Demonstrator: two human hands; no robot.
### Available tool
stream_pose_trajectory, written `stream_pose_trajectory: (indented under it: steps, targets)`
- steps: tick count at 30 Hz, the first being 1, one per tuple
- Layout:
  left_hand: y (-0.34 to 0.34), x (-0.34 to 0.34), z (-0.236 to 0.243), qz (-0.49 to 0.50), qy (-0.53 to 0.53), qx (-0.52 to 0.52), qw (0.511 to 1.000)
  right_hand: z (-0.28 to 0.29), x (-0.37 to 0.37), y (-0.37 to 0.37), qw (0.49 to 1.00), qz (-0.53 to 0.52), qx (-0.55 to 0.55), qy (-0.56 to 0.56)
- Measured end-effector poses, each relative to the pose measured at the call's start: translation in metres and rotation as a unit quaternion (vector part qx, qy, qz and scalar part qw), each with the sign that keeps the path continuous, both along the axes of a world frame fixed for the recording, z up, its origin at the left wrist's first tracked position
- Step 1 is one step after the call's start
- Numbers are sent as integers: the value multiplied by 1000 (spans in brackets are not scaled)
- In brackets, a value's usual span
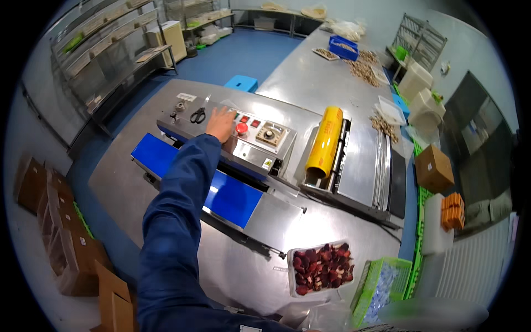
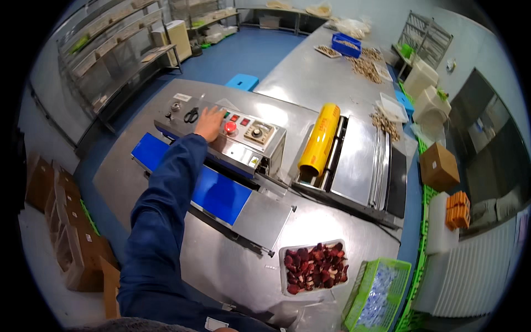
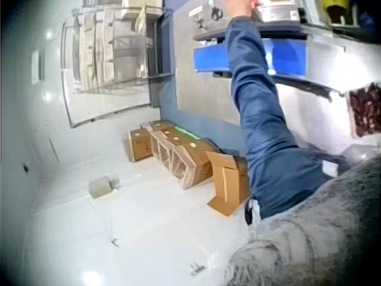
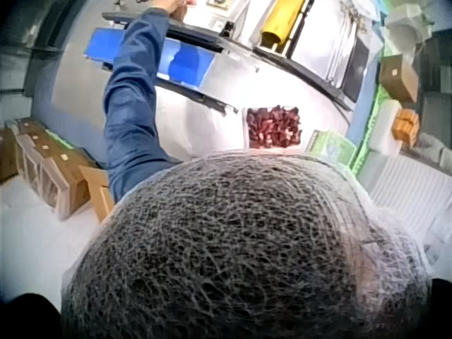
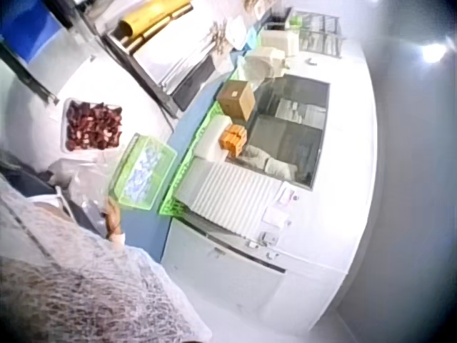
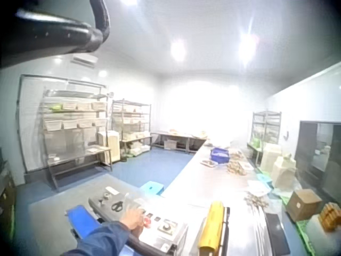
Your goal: The person places a plastic bag on a table, cuts a label off a package with scissors, and then places a tray of dried red fruit into a vacuum sealer. After sealing, the person removes the tray and places it into a larger plastic bag.
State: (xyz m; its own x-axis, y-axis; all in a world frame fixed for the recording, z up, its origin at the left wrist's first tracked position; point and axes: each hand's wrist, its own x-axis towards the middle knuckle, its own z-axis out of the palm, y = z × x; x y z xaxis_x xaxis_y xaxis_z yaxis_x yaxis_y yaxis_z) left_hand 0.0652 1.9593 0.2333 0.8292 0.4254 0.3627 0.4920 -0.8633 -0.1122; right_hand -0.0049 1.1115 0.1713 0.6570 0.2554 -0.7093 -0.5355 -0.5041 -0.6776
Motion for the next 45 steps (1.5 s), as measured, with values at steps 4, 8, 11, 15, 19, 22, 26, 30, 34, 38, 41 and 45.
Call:
stream_pose_trajectory:
  steps: [4, 8, 11, 15, 19, 22, 26, 30, 34, 38, 41, 45]
  targets:
    - [2, -20, 6, -16, 12, 35, 999, 34, 6, 43, 998, 8, -18, -60]
    - [0, -11, 12, -4, 64, 44, 997, 51, 12, 53, 998, 52, 20, -37]
    - [4, -15, 6, 1, 49, 44, 998, 55, 14, 57, 994, 95, 31, -40]
    - [-7, -24, 2, -5, -86, 99, 991, 73, 12, 73, 988, 106, 48, -100]
    - [-120, -54, 44, -136, -344, -65, 927, 68, -13, 37, 993, 97, 63, -8]
    - [-269, -133, 5, -229, -323, -268, 878, 56, -13, 44, 988, 109, 106, -9]
    - [-456, -203, -29, -336, -154, -675, 638, 10, 2, 46, 955, 213, 198, -61]
    - [-528, -232, -7, -353, -224, -547, 725, -14, 5, 41, 716, 500, 264, -409]
    - [-563, -289, -3, -324, -211, -490, 781, 67, -56, 150, 783, 566, 247, -71]
    - [-599, -373, -8, -82, -226, -542, 805, 91, -103, 187, 711, 666, 207, -84]
    - [-628, -432, -31, 41, -251, -546, 798, 65, -125, 192, 756, 606, 241, -62]
    - [-648, -491, -52, 108, -343, -500, 788, 63, -170, 225, 681, 670, 244, -167]
